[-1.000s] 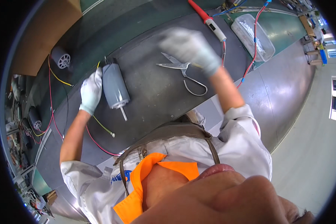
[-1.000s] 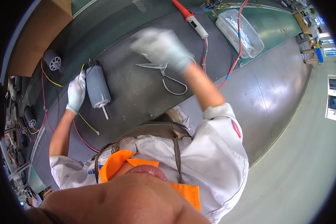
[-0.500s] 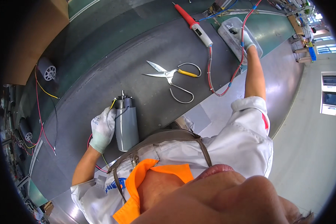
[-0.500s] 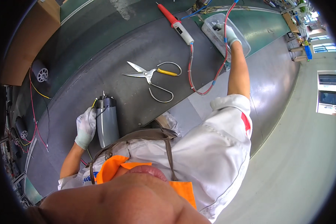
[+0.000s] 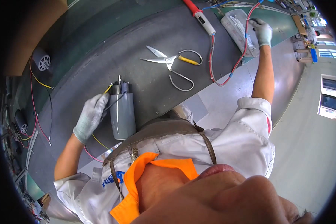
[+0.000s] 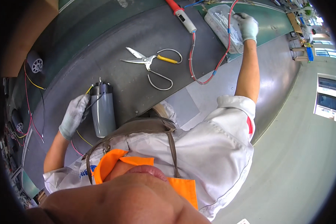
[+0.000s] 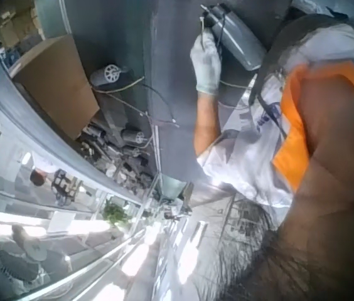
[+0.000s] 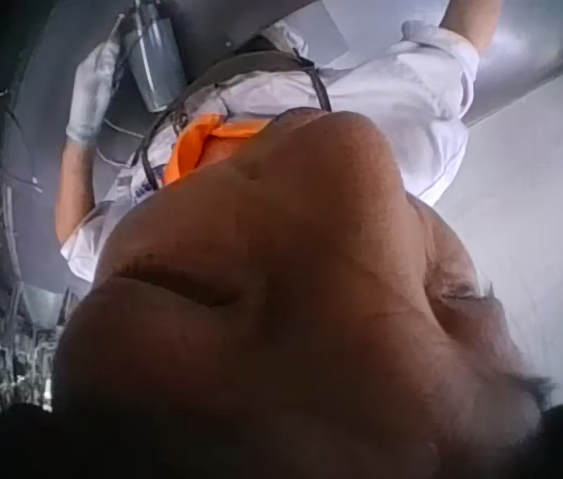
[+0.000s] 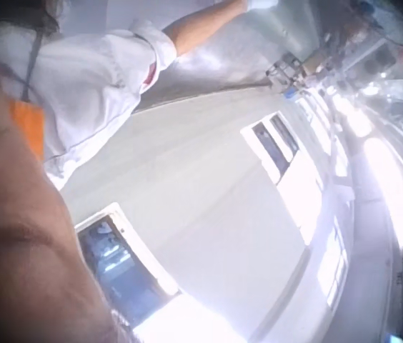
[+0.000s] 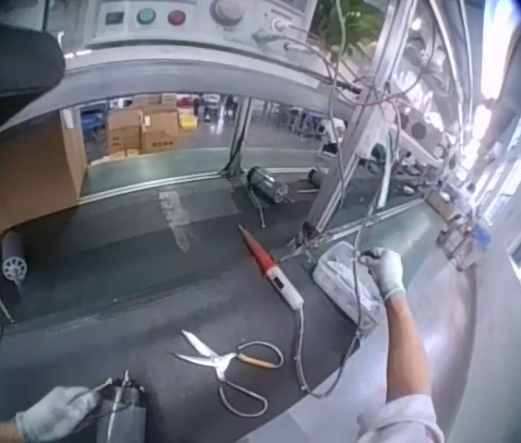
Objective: Assembling wire leads and components onto cylindrical electric motors at a factory workstation.
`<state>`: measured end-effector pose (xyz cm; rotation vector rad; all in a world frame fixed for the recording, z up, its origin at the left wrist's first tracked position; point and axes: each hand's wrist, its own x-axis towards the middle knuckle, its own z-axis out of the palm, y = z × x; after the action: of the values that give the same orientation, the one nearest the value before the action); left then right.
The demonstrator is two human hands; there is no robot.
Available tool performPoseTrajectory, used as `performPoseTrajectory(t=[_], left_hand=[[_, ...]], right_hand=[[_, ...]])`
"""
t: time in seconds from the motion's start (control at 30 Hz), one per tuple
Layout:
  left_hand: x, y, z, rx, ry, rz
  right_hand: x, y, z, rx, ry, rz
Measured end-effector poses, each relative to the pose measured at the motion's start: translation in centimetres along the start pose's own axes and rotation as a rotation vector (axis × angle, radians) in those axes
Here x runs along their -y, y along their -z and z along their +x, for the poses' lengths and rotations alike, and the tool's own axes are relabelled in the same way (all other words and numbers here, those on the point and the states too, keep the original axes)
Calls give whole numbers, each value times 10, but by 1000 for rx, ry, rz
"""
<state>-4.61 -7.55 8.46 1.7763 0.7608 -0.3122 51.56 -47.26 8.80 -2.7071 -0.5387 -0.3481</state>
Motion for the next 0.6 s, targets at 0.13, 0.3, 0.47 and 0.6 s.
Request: performPoseTrajectory(t=[0.13,0.3,0.47,0.6], left_hand=[[-2,6,-9,-102,77,1],[-20,25,-31,9,116,96],[-21,53,-22,222,172,147],[-42,49,-46,138,290,76]], right_hand=[[41,36,-34,-283,-72,674],[128,57,-100,-173,123,1032],[258,6,-218,669,47,1346],[346,-29,-305,1039,-42,1694]])
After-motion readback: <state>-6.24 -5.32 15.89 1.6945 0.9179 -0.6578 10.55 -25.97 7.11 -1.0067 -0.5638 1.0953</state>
